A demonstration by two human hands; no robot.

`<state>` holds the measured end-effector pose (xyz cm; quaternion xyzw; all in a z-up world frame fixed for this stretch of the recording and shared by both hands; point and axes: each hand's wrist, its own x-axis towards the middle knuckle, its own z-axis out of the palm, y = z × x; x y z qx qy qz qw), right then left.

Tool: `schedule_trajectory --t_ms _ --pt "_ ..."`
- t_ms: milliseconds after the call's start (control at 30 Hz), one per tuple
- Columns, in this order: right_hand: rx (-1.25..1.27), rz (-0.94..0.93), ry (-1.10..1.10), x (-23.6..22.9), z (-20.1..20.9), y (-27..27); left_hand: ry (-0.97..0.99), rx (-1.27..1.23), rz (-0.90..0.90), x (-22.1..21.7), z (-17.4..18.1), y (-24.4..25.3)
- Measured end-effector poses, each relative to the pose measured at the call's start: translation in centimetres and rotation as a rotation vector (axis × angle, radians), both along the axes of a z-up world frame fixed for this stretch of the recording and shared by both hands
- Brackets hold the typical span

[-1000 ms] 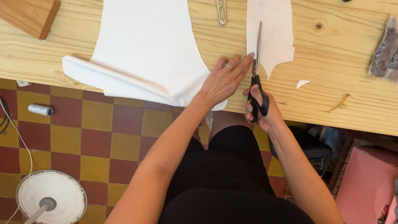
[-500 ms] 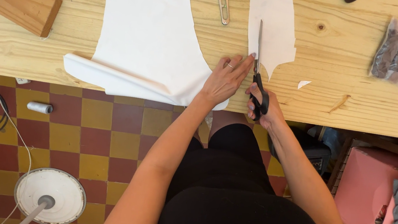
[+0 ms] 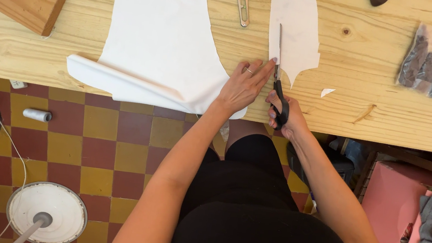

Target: The person is cutting out pieces of white fabric using a paper pattern as a guide and large scissors on a wooden workbench.

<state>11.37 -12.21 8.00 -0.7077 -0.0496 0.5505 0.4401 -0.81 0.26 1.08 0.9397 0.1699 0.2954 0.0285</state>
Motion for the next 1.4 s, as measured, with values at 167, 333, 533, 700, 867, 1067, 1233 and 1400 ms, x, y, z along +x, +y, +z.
schedule_trajectory --t_ms 167,333,533,700,867,1067,1233,1400 --pt "-0.017 0.057 -0.018 0.8 0.1 0.1 -0.007 0.011 0.011 -0.1 0.3 0.0" --pt "-0.008 0.101 -0.033 1.2 0.8 1.3 -0.009 0.014 0.014 -0.1 0.4 0.1" --pt "-0.004 0.122 -0.055 1.9 0.2 2.4 0.016 -0.002 0.015 -0.1 0.0 -0.1" --pt "-0.003 0.115 -0.071 2.2 0.3 3.2 0.023 -0.004 0.005 0.0 -0.2 -0.2" --pt "-0.013 0.120 -0.073 2.4 0.2 3.3 0.034 0.001 0.006 0.0 0.0 -0.2" --pt "-0.004 0.095 -0.069 2.4 -0.2 3.5 0.022 0.000 -0.010 -0.1 0.4 0.0" --pt "0.003 0.088 -0.068 2.5 -0.1 3.5 0.026 0.003 -0.008 -0.2 0.4 -0.1" --pt "-0.035 0.112 -0.103 2.5 0.8 4.3 0.028 0.003 0.002 -0.4 1.1 0.0"
